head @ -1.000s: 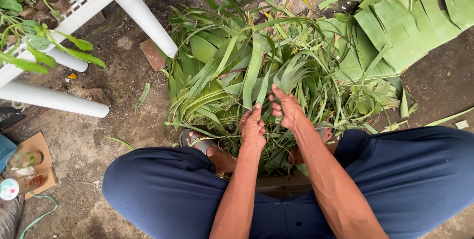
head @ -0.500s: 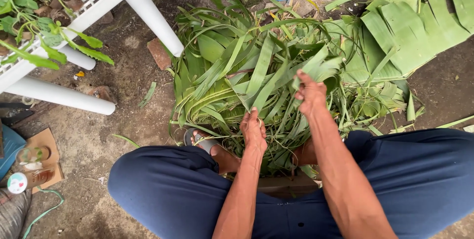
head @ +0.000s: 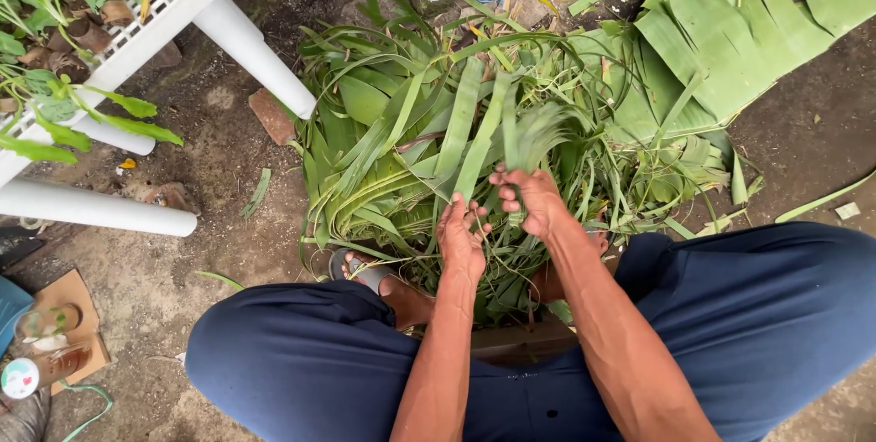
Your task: Tearing banana leaves into thin strips by hand and using a small knife to assist.
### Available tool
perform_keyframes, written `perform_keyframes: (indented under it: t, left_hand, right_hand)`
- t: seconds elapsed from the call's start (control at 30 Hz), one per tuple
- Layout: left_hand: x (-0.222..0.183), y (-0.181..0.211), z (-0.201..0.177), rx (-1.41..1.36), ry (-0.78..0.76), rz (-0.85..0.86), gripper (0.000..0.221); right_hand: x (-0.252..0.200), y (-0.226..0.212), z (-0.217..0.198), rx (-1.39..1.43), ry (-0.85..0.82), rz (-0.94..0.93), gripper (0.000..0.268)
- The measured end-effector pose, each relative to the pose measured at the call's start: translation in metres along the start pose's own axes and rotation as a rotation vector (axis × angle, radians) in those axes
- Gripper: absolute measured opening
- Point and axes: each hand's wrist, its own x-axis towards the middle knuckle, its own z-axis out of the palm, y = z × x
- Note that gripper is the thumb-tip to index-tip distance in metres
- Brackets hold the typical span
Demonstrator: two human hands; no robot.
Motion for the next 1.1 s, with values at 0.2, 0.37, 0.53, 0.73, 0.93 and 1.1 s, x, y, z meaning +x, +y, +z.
perform_keyframes:
  t: [0.2,0.37,0.53,0.73,0.93,1.1]
  left_hand:
    - [0.012,-0.008,-0.004,0.066,0.158,0.057,0.032]
    - [0.019,-0.013,-0.004,0.069,0.180,0.041,0.032]
    - [0.026,-0.020,-0.005,0.073,0.214,0.039,0.031]
    - [0.026,-0.021,-0.004,0.045,0.163,0.048,0.030]
    - [0.020,-0.019,0.000,0.041,0.142,0.074,0.025]
    - [0.020,-0.019,-0.001,0.021,0.151,0.072,0.023]
  right_hand:
    - [-0.033,0.005,0.041,-0.153,0.092,-0.059,0.030]
    - [-0.039,0.004,0.052,-0.189,0.096,-0.066,0.028]
    - [-0.041,0.002,0.054,-0.169,0.128,-0.087,0.025]
    - [-0.032,0.007,0.050,-0.199,0.156,-0.086,0.022]
    - [-0.023,0.016,0.043,-0.213,0.161,-0.090,0.019]
    - [-0.027,0.014,0.047,-0.237,0.177,-0.098,0.016]
